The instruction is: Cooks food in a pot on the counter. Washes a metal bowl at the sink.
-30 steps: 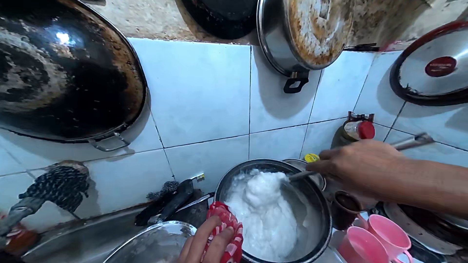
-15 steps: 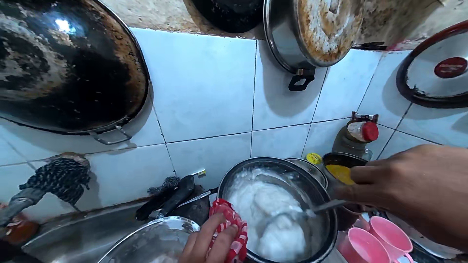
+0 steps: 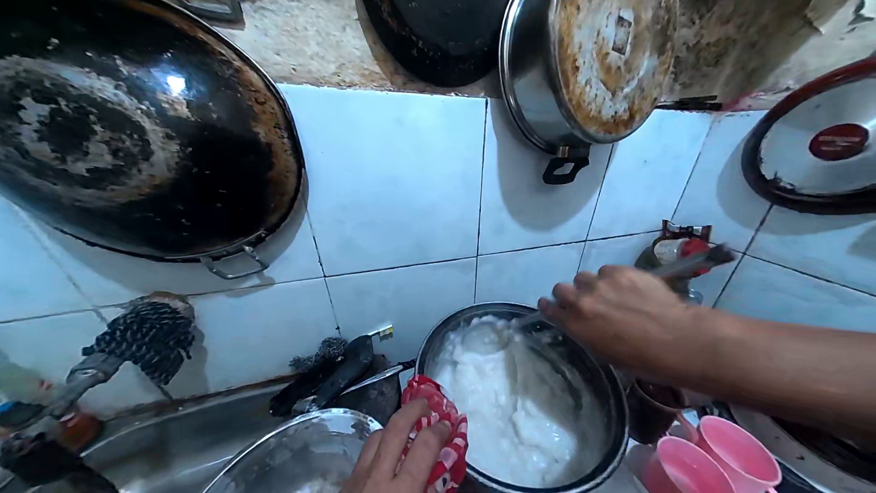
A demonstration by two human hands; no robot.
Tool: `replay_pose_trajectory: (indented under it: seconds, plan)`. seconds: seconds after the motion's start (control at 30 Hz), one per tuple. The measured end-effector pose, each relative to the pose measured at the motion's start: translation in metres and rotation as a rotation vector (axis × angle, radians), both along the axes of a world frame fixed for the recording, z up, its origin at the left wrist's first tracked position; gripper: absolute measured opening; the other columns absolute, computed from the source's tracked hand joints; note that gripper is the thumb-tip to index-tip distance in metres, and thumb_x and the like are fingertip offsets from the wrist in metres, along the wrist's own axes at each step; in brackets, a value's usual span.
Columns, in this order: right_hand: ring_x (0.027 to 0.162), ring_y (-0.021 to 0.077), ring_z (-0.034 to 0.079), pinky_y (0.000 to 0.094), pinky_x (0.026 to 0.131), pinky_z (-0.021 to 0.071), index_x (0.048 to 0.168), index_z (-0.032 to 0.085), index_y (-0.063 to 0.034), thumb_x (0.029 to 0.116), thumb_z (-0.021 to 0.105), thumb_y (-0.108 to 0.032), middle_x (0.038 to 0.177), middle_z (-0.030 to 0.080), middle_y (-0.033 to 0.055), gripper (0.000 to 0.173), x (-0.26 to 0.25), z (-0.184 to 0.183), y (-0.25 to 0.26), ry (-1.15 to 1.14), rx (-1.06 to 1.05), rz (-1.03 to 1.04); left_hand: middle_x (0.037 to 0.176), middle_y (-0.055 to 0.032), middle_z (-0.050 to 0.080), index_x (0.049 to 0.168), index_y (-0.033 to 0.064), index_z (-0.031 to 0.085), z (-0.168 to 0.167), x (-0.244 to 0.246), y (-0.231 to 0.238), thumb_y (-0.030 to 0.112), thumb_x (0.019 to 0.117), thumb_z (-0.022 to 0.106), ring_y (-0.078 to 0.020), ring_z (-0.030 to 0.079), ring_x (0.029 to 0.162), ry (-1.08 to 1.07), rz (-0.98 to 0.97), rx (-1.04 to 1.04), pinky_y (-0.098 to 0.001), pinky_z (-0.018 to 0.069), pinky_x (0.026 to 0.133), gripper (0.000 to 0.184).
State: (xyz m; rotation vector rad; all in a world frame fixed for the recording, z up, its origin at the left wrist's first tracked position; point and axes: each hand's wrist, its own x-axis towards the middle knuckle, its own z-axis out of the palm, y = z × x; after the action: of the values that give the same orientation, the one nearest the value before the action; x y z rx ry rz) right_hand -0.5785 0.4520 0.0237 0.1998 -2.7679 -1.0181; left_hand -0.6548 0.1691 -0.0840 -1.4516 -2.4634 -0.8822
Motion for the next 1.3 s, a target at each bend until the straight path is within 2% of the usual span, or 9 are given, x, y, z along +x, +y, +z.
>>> replay_pose_trajectory:
  seconds: [0.13,0.23,0.33,0.57,0.77,0.93,1.0,1.1,1.3]
  plan:
    - [0.065,0.0313,0.067,0.0425,0.050,0.0529,0.114,0.068,-0.0041,0.0864,0.066,0.003,0.082,0.064,0.0139,0.028,0.019,-0.037,-0.016,-0.153,-0.108,0.201,0.135,-0.0268,0.060,0.121,-0.0001,0.069,0.001,0.001,0.002,0.012,0.1003,0.056,-0.0463,0.065,0.104,0.025,0.021,-0.019,-0.0530,0.0569,0.083,0.028]
    - [0.060,0.0253,0.062,0.0371,0.045,0.0458,0.103,0.072,-0.0123,0.0830,0.071,-0.003,0.073,0.060,0.0063,0.022,0.043,-0.012,-0.017,-0.094,-0.033,0.289,0.136,-0.0262,0.059,0.121,0.0013,0.069,0.002,0.002,0.001,0.012,0.1002,0.056,-0.0463,0.065,0.105,0.000,0.032,-0.024,-0.0534,0.0566,0.084,0.027]
    - [0.059,0.0241,0.057,0.0358,0.046,0.0394,0.097,0.070,-0.0107,0.0913,0.056,-0.003,0.070,0.056,0.0054,0.017,0.045,0.020,-0.026,0.016,0.129,0.332,0.136,-0.0259,0.059,0.122,0.0010,0.069,0.003,0.002,0.002,0.013,0.1011,0.055,-0.0463,0.064,0.106,-0.020,0.043,-0.019,-0.0532,0.0560,0.085,0.027]
    - [0.091,0.0266,0.066,0.0405,0.075,0.0508,0.123,0.069,-0.0051,0.1009,0.050,0.002,0.098,0.069,0.0098,0.029,-0.039,0.009,-0.027,-0.049,0.183,0.621,0.134,-0.0275,0.060,0.120,-0.0013,0.069,0.004,0.003,0.003,0.010,0.0995,0.056,-0.0470,0.065,0.104,0.030,0.032,-0.032,-0.0535,0.0559,0.085,0.026]
    - [0.096,0.0339,0.067,0.0468,0.082,0.0533,0.133,0.061,-0.0006,0.0977,0.054,0.005,0.107,0.068,0.0163,0.037,-0.003,0.019,0.014,-0.253,0.124,0.190,0.135,-0.0276,0.059,0.120,-0.0010,0.069,0.005,0.004,0.002,0.011,0.1001,0.056,-0.0475,0.064,0.105,-0.011,0.027,-0.032,-0.0538,0.0555,0.085,0.027]
    - [0.068,0.0332,0.065,0.0443,0.053,0.0507,0.104,0.067,-0.0032,0.0862,0.070,-0.001,0.081,0.063,0.0139,0.019,0.069,0.012,-0.010,-0.274,0.094,-0.036,0.136,-0.0276,0.059,0.120,-0.0009,0.069,0.000,0.005,0.003,0.010,0.0988,0.055,-0.0473,0.065,0.105,-0.023,0.024,0.012,-0.0535,0.0563,0.084,0.027]
    - [0.065,0.0314,0.065,0.0456,0.051,0.0495,0.107,0.071,-0.0101,0.0873,0.072,-0.007,0.082,0.065,0.0117,0.020,0.067,0.037,-0.033,-0.382,0.010,-0.186,0.136,-0.0275,0.059,0.120,-0.0008,0.069,0.001,0.004,0.003,0.010,0.0988,0.055,-0.0475,0.065,0.105,-0.020,0.025,0.012,-0.0536,0.0563,0.084,0.028]
    - [0.062,0.0296,0.063,0.0429,0.048,0.0480,0.110,0.073,-0.0108,0.0856,0.072,-0.006,0.080,0.064,0.0103,0.025,0.047,0.042,-0.045,-0.279,0.055,-0.018,0.136,-0.0278,0.059,0.120,-0.0016,0.069,0.001,0.004,0.003,0.009,0.0981,0.057,-0.0481,0.065,0.104,-0.013,0.026,0.007,-0.0542,0.0563,0.084,0.027]
    - [0.093,0.0373,0.066,0.0457,0.074,0.0529,0.132,0.052,0.0149,0.0984,0.039,0.013,0.109,0.065,0.0246,0.036,-0.017,-0.001,-0.033,-0.324,0.265,0.062,0.135,-0.0284,0.059,0.119,-0.0026,0.069,0.005,0.004,0.004,0.009,0.0979,0.058,-0.0488,0.065,0.104,0.014,0.022,-0.020,-0.0546,0.0562,0.083,0.027]
